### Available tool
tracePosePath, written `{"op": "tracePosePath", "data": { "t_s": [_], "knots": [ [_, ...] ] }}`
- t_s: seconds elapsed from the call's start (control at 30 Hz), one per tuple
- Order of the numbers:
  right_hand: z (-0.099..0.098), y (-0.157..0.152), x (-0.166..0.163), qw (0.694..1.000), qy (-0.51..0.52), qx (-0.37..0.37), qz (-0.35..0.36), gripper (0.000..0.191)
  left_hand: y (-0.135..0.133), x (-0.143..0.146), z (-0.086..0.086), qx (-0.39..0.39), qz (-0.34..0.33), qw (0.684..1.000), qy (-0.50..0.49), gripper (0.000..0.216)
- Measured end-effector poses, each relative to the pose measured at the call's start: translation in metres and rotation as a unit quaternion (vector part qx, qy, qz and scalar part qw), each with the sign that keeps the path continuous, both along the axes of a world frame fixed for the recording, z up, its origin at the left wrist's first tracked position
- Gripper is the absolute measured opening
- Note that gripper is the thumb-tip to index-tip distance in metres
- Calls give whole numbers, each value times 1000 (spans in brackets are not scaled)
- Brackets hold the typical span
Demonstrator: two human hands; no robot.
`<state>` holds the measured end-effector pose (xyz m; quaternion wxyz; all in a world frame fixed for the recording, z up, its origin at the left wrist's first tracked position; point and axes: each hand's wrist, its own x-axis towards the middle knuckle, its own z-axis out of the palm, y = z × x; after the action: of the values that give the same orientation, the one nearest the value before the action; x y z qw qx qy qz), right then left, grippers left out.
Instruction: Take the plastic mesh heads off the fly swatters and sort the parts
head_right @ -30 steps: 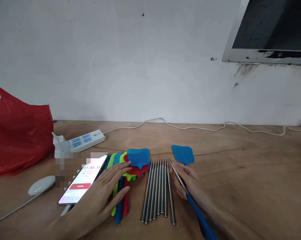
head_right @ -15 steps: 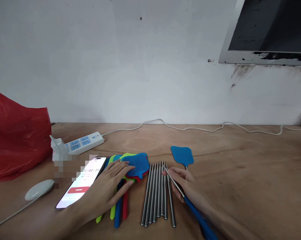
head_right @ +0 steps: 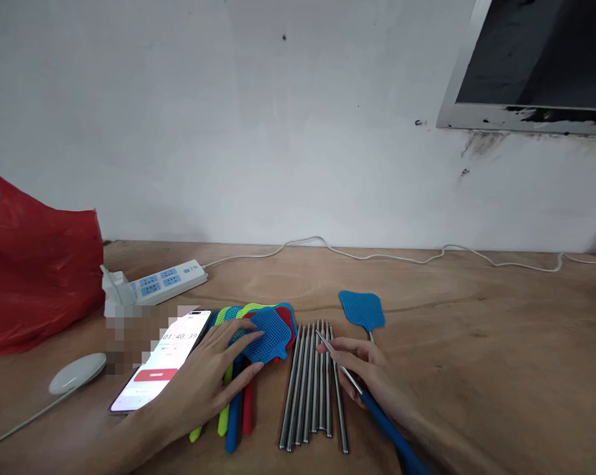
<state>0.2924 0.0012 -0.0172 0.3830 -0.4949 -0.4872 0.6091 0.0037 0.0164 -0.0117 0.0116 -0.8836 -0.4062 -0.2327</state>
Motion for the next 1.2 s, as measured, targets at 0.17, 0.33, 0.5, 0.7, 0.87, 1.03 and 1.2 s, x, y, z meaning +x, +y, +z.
{"op": "tracePosePath", "data": {
  "t_s": [0.17,0.33,0.5,0.7,0.87,1.03,1.2],
  "knots": [
    [-6,0,2,1000,-5,-7,-2,56,0,0,-1,2,13,1000,12,37],
    [-7,1,4,1000,4,-2,29,56,0,3,-5,7,37,999,12,45],
    [2,-3,1,999,-7,1,44,62,1,2,-10,19,46,999,11,43],
    [2,-2,0,998,-19,7,53,64,-1,1,-4,26,45,998,-22,43],
    [1,-3,1,992,-40,46,113,61,-5,4,4,17,15,996,-85,39],
    [3,-8,0,985,-53,34,161,60,-9,5,7,-4,-2,993,-120,36],
    [2,-9,-1,983,-58,30,173,59,-11,7,7,-19,-9,992,-123,35]
  ]
}}
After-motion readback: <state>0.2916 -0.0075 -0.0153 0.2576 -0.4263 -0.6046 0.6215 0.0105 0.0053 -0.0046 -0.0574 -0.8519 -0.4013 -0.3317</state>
